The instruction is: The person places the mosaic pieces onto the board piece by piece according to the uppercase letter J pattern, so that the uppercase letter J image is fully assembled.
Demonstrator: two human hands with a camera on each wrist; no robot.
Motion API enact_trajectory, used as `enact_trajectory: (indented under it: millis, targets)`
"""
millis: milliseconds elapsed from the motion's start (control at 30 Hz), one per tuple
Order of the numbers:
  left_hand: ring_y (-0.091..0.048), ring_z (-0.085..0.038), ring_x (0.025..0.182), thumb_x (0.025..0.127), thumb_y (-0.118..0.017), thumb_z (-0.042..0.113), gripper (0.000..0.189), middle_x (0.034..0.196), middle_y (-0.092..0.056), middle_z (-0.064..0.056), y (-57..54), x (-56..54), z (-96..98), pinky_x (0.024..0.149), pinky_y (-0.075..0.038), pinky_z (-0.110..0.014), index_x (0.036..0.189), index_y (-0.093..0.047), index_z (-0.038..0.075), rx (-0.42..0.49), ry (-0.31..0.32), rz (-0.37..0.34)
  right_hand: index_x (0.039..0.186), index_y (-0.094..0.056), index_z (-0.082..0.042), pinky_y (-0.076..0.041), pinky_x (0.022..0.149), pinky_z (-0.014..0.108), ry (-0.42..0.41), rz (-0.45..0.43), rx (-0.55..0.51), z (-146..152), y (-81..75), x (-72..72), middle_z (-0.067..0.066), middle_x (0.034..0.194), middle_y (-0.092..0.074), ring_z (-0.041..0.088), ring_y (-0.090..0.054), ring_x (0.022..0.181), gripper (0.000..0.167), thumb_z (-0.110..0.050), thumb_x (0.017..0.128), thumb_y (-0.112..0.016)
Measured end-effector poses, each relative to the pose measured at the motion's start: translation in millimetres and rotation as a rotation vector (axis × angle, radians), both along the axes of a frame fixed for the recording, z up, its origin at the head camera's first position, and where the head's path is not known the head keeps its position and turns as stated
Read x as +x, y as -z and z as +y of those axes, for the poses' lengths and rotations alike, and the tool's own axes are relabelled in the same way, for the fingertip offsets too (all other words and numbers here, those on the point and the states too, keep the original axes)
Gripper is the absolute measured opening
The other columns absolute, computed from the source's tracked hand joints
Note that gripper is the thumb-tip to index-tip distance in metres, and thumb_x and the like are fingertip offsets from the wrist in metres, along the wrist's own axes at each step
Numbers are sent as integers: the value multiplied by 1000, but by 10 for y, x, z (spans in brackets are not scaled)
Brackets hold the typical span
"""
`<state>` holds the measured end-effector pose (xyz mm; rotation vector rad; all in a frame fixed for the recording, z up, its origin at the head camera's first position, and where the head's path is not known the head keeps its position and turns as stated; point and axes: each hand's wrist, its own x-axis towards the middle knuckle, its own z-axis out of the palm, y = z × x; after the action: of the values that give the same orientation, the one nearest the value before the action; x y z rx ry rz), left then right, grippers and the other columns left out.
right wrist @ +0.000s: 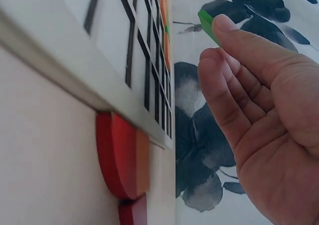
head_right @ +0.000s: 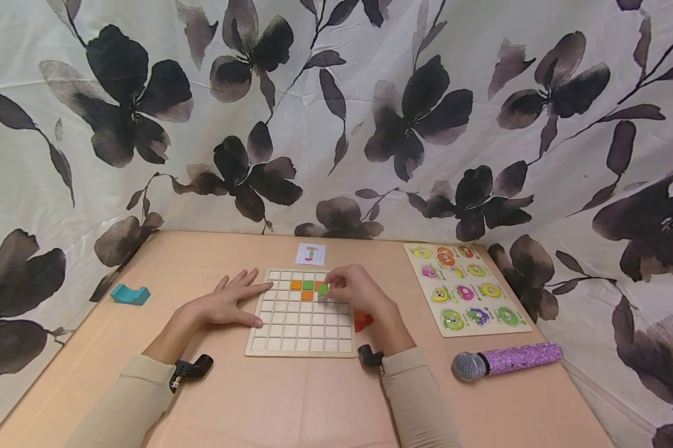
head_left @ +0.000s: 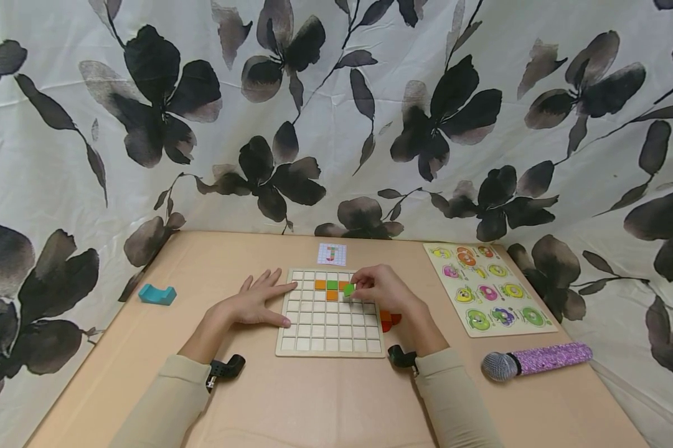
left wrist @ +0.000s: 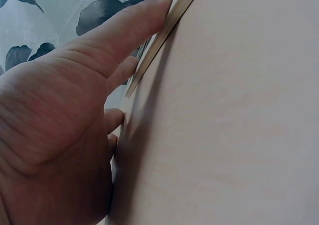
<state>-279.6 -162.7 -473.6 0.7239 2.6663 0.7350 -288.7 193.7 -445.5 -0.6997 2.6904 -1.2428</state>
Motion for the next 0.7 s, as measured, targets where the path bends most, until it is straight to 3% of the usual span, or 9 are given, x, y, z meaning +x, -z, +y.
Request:
enact_trajectory:
  millis: [167,700]
  targets:
    - [3,-47,161,79,-81,64,98,174,-6,-23,8,1,-4,122,8,-72,161,-41,28,6,2,6,106,-77,-3,-53,68,23,-36,-3,4,-71,27,-5,1,83,-67,17,-60,77,28,-15,84,-88]
    - [3,-47,161,80,-81,64,98,174,-6,-22,-22,15,-4,122,7,-72,161,-41,28,-1,3,7,100,-76,-4,-55,69,23,-104,-18,-11,-241,58,0,-1,81,-69,13,-63,75,23,-9,82,-89]
